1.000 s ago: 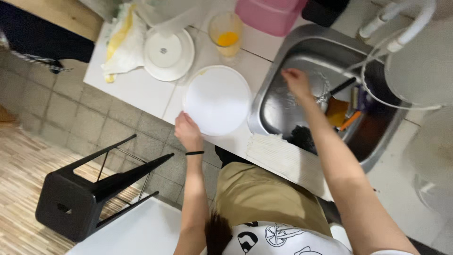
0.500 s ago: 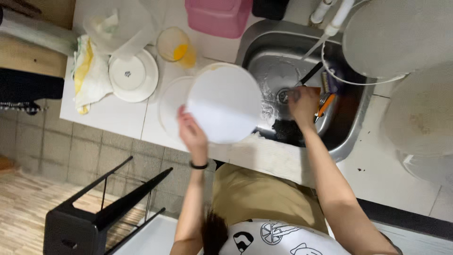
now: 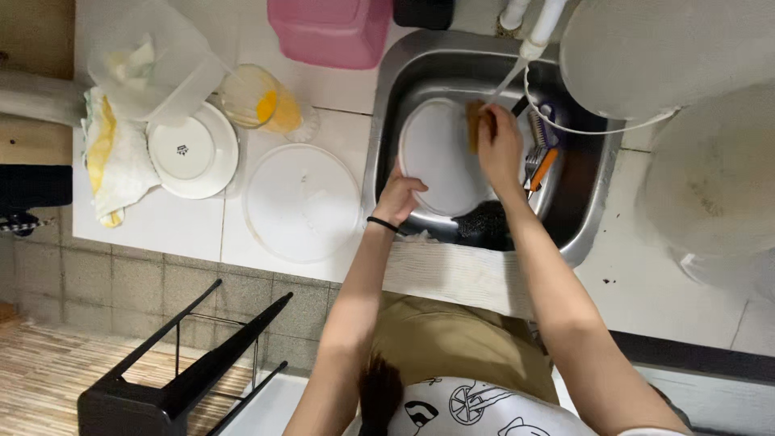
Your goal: The person washes several kitchen items in a sink using a sponge and running water. They scrub and rinse a plastic container, a pink container, a white lid, a glass, and a knife, placing each item aside after cleaning.
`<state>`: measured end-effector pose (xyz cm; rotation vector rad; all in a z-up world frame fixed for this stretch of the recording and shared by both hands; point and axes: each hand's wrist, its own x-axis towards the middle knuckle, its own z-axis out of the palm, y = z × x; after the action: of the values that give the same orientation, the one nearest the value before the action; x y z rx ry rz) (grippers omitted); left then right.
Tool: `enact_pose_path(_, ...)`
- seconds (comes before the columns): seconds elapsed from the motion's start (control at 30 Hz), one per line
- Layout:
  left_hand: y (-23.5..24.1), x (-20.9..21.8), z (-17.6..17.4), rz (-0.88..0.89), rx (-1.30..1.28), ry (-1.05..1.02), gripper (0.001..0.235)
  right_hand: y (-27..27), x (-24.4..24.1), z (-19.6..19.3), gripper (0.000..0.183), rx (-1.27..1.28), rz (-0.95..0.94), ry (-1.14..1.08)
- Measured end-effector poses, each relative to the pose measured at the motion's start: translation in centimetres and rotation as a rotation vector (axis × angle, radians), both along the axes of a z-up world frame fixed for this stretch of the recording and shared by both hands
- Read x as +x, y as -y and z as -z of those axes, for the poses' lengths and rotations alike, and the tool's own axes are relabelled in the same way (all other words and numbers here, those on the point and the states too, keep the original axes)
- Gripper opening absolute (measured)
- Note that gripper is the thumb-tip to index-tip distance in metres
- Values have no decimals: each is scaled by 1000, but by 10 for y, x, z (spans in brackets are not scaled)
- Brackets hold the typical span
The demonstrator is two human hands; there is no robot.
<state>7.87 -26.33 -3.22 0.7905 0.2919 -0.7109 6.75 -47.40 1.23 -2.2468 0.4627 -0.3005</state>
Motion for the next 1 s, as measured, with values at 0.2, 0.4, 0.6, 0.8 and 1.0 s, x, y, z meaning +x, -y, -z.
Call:
enact_pose_path(0.2, 11, 3, 10, 150, -82, -79, 102, -37, 39, -19, 27, 85, -9, 2)
enact_pose_path(0.4, 18, 14, 34, 195, -83, -108, 108, -80, -7, -8, 21, -93, -331, 95)
enact_pose_path(0.6, 12, 10, 28, 305, 26, -145, 98, -40, 28, -15, 17, -149, -295, 63)
enact_pose_path(0.8, 22, 12, 43, 369, 46, -136, 92, -61, -24, 2, 20, -222, -470, 183)
enact_pose_path(1.0, 16, 3, 26, 340, 94, -30, 102, -35, 15, -15, 20, 49, -85, 138)
